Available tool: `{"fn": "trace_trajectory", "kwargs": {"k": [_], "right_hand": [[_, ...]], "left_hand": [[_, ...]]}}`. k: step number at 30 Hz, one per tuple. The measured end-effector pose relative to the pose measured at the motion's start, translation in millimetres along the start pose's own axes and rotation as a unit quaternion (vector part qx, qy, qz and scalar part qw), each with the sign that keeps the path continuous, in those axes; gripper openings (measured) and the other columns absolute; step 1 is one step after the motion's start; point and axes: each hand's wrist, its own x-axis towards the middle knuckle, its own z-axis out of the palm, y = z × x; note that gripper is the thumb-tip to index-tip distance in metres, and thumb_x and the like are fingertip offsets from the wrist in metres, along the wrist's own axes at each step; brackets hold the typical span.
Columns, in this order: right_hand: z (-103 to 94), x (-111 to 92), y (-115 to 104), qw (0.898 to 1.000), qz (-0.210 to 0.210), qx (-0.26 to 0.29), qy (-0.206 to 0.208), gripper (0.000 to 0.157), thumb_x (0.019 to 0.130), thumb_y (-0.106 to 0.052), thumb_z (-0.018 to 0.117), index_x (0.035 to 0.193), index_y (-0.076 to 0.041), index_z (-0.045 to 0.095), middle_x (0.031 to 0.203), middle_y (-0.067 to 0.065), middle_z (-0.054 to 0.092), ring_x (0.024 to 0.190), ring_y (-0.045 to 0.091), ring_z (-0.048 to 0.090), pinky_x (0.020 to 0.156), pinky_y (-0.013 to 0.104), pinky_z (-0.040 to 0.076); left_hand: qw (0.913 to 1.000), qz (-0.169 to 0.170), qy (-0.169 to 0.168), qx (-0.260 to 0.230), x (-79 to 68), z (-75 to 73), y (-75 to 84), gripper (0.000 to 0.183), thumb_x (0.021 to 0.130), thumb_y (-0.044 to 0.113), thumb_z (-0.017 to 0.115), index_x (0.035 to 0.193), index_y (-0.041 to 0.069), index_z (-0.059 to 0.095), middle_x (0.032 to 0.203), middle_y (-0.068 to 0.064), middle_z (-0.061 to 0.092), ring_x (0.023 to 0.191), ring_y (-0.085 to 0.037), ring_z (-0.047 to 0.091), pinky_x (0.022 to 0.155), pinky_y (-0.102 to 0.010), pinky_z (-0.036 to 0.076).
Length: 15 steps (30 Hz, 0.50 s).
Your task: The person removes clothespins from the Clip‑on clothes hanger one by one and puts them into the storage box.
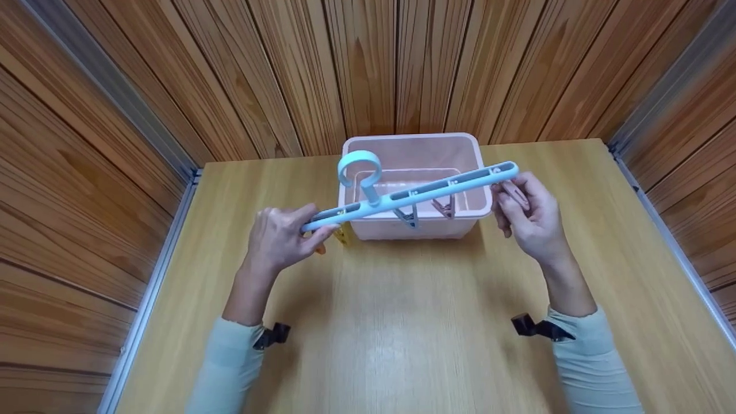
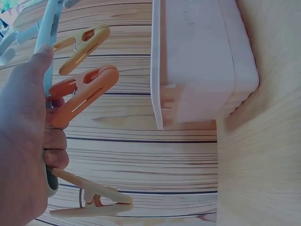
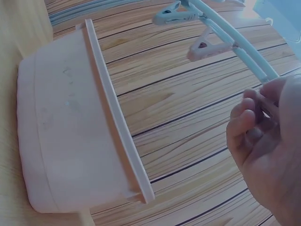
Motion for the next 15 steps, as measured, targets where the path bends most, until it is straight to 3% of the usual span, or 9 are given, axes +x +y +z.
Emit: {"fn": "trace_trajectory", "kwargs": {"k": [2,7,12,15], "right_hand": [[-1.9,0.2,-0.9,1.0,-0.002,0.005,-0.002,0.013,0.106,0.017,0.049,0.117,0.019,0.055,0.086,0.002,0.063,0.051,0.015,0.045,0.042,0.02,0.039],[-4.4,-1.1,0.9,0.997,0.002,0.069,-0.02,0.016,0.109,0.012,0.044,0.114,0.011,0.058,0.081,0.003,0.055,0.05,0.021,0.033,0.039,0.031,0.027],[-6.2,-2.3,2.9,0.993,-0.02,0.108,-0.034,0.017,0.115,0.005,0.041,0.112,0.011,0.057,0.079,0.008,0.049,0.051,0.022,0.035,0.04,0.032,0.028],[-7.8,-2.4,4.8,0.987,-0.052,0.14,-0.053,0.016,0.115,0.006,0.042,0.112,0.012,0.057,0.082,0.01,0.051,0.054,0.022,0.039,0.042,0.032,0.03]], "left_hand": [[1.0,-0.002,-0.002,0.004,1.3,-1.1,2.1,0.032,0.099,0.035,0.085,0.098,0.005,0.075,0.057,-0.007,0.058,0.046,-0.01,0.033,0.051,-0.018,0.024],[0.9999,0.004,-0.004,0.015,3.1,-1.6,3.9,0.029,0.098,0.034,0.085,0.098,0.006,0.075,0.057,-0.007,0.057,0.046,-0.009,0.032,0.051,-0.019,0.023],[0.998,0.051,0.011,0.037,3.6,-3.7,3.8,0.035,0.103,0.039,0.082,0.096,0.007,0.072,0.058,-0.006,0.063,0.041,-0.013,0.038,0.051,-0.017,0.022],[0.9944,0.085,0.031,0.053,4.2,-6.5,2.8,0.044,0.111,0.048,0.071,0.095,0.006,0.069,0.059,-0.006,0.065,0.041,-0.016,0.041,0.047,-0.019,0.025]]}}
